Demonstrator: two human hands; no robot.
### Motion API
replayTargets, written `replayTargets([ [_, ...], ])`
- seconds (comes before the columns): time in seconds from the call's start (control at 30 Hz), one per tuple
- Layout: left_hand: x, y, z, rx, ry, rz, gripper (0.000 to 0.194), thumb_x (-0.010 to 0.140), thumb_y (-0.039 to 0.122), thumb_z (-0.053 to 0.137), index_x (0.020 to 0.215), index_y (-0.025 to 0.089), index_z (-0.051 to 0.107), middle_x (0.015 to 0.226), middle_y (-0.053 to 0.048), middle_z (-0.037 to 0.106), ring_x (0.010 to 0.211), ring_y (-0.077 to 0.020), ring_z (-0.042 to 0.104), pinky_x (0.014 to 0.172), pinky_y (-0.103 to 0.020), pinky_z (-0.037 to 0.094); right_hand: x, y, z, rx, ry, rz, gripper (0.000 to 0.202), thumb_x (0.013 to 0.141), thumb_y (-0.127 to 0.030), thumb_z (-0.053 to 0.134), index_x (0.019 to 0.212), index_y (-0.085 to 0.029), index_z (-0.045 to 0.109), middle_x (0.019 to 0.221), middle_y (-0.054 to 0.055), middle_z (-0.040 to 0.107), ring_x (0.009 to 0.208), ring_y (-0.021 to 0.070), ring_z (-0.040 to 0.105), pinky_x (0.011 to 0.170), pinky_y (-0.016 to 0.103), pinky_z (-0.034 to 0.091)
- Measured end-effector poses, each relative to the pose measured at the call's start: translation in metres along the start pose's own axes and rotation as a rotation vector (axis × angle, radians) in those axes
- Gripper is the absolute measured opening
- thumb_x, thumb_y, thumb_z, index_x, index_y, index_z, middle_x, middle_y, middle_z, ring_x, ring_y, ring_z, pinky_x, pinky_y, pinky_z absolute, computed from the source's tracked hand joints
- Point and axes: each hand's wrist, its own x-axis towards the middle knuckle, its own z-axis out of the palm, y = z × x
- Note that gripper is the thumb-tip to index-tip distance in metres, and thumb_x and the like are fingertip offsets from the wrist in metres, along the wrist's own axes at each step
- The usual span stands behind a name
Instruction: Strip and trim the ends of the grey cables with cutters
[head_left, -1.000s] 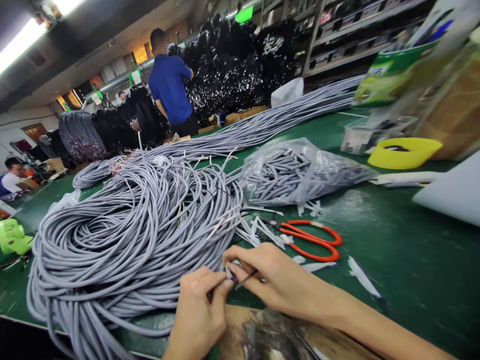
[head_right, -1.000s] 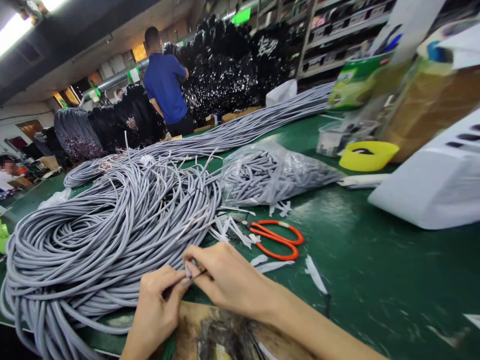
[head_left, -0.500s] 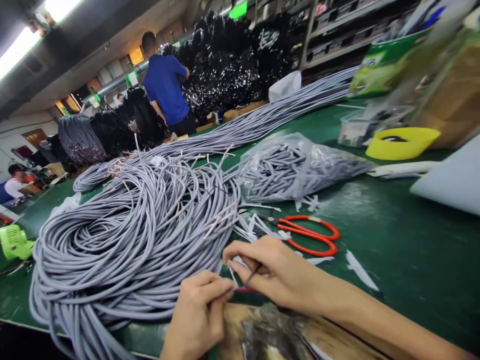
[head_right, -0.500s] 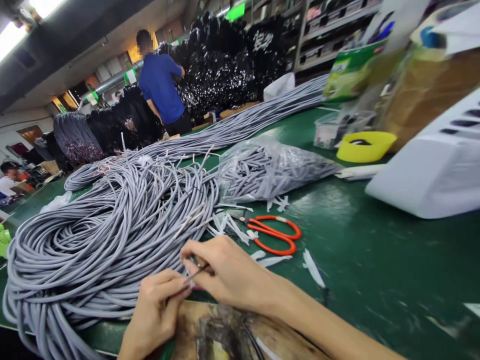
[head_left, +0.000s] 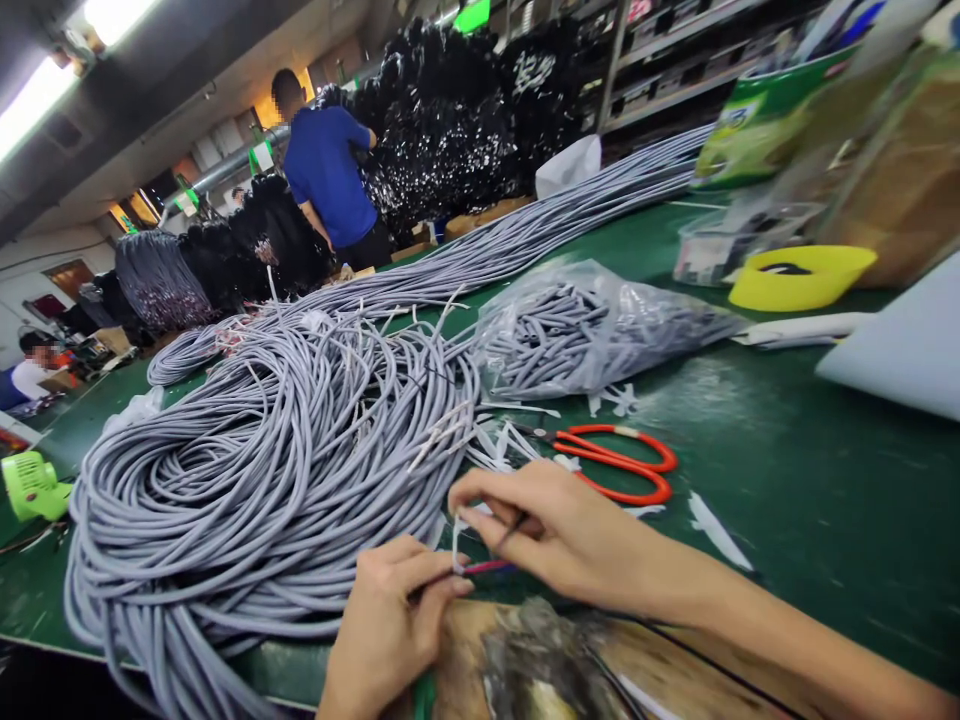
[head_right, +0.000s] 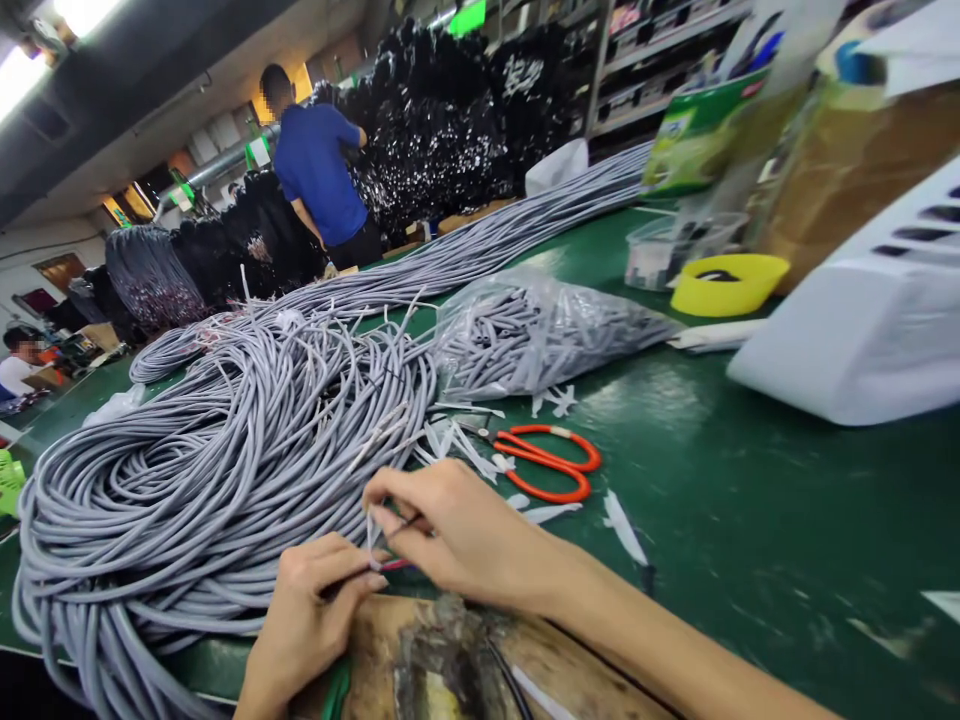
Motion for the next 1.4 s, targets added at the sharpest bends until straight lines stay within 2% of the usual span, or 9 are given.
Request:
replayTargets([
  [0.1, -0.007, -0.002, -0.004, -0.125, 0.050, -0.062, 0.026, 0.080, 0.016, 0.053, 0.103, 0.017, 0.066, 0.076, -0.007, 0.067, 0.067, -0.0146, 0.060, 0.065, -0.023, 0.049, 0.007, 0.014, -0.002, -0.039, 0.042, 0.160, 0.017, 0.076, -0.016, 0.042, 0.071, -0.015, 0.058, 0.045, -0.007, 0.033, 0.042, 0.0080, 0.027, 0.043, 0.019, 0.025],
  [0.33, -0.012, -0.011, -0.007, -0.686, 0.237, -0.235, 0.048, 0.080, 0.035, 0.056, 0.124, 0.015, 0.050, 0.064, -0.003, 0.063, 0.039, -0.0050, 0.043, 0.038, -0.015, 0.037, 0.007, 0.006, 0.004, 0.167, -0.341, 0.057, 0.019, 0.067, -0.007, 0.045, 0.065, -0.014, 0.063, 0.050, -0.007, 0.032, 0.046, 0.0067, 0.026, 0.043, 0.017, 0.023],
  [0.47, -0.010, -0.011, -0.006, -0.770, 0.241, -0.254, 0.045, 0.080, 0.037, 0.057, 0.118, 0.014, 0.053, 0.061, -0.001, 0.059, 0.038, -0.0038, 0.039, 0.037, -0.016, 0.033, 0.006, 0.000, 0.010, 0.224, -0.111, 0.112, 0.033, 0.068, -0.014, 0.054, 0.101, -0.013, 0.061, 0.057, -0.006, 0.040, 0.048, 0.0068, 0.028, 0.044, 0.017, 0.027],
  [0.57, -0.011, -0.009, -0.006, -0.787, 0.211, -0.281, 0.044, 0.079, 0.038, 0.058, 0.114, 0.013, 0.052, 0.059, 0.000, 0.056, 0.038, -0.0036, 0.036, 0.037, -0.016, 0.030, 0.005, 0.000, 0.020, 0.306, -0.099, 0.094, 0.056, 0.072, -0.018, 0.056, 0.127, -0.014, 0.044, 0.062, -0.005, 0.049, 0.046, 0.0064, 0.030, 0.044, 0.016, 0.030],
  [0.77, -0.013, -0.004, -0.003, -0.872, 0.166, -0.362, 0.032, 0.081, 0.042, 0.054, 0.099, 0.022, 0.036, 0.059, 0.006, 0.053, 0.041, -0.0031, 0.034, 0.041, -0.014, 0.027, 0.003, 0.007, 0.033, 0.351, 0.068, 0.142, 0.036, 0.079, -0.020, 0.043, 0.111, -0.012, 0.057, 0.059, -0.002, 0.051, 0.040, 0.0057, 0.031, 0.038, 0.017, 0.029],
  [0.93, -0.015, -0.010, 0.000, -0.704, 0.155, -0.391, 0.027, 0.084, 0.041, 0.049, 0.096, 0.021, 0.035, 0.063, 0.003, 0.056, 0.052, -0.0087, 0.049, 0.049, -0.017, 0.036, 0.002, 0.003, 0.015, 0.029, 0.266, -0.089, 0.023, 0.074, -0.023, 0.050, 0.090, -0.017, 0.066, 0.086, 0.006, 0.057, 0.062, 0.0112, 0.052, 0.058, 0.023, 0.045],
  [1.1, -0.015, -0.009, -0.001, -0.455, 0.079, -0.304, 0.017, 0.088, 0.025, 0.042, 0.104, 0.018, 0.042, 0.066, 0.000, 0.060, 0.062, -0.0131, 0.057, 0.059, -0.022, 0.042, -0.002, -0.004, 0.014, -0.413, 0.331, -0.217, 0.030, 0.080, -0.033, 0.051, 0.104, -0.018, 0.062, 0.095, 0.009, 0.056, 0.055, 0.0101, 0.050, 0.051, 0.023, 0.039],
  [1.27, -0.011, -0.007, -0.001, -0.223, 0.012, -0.208, 0.032, 0.085, 0.014, 0.043, 0.117, 0.018, 0.041, 0.078, -0.003, 0.067, 0.073, -0.0163, 0.062, 0.070, -0.026, 0.045, -0.006, -0.003, 0.028, -0.498, 0.262, -0.374, 0.035, 0.085, -0.009, 0.032, 0.075, -0.020, 0.064, 0.070, 0.002, 0.061, 0.054, 0.0124, 0.049, 0.051, 0.026, 0.030],
  [1.4, -0.007, -0.005, 0.002, 0.031, -0.002, -0.103, 0.023, 0.083, 0.007, 0.040, 0.090, 0.018, 0.060, 0.072, -0.004, 0.066, 0.067, -0.0170, 0.061, 0.062, -0.025, 0.046, -0.005, 0.003, 0.033, -0.413, 0.227, -0.356, 0.034, 0.076, -0.001, 0.034, 0.066, -0.017, 0.062, 0.058, 0.000, 0.057, 0.048, 0.0118, 0.044, 0.048, 0.026, 0.027],
])
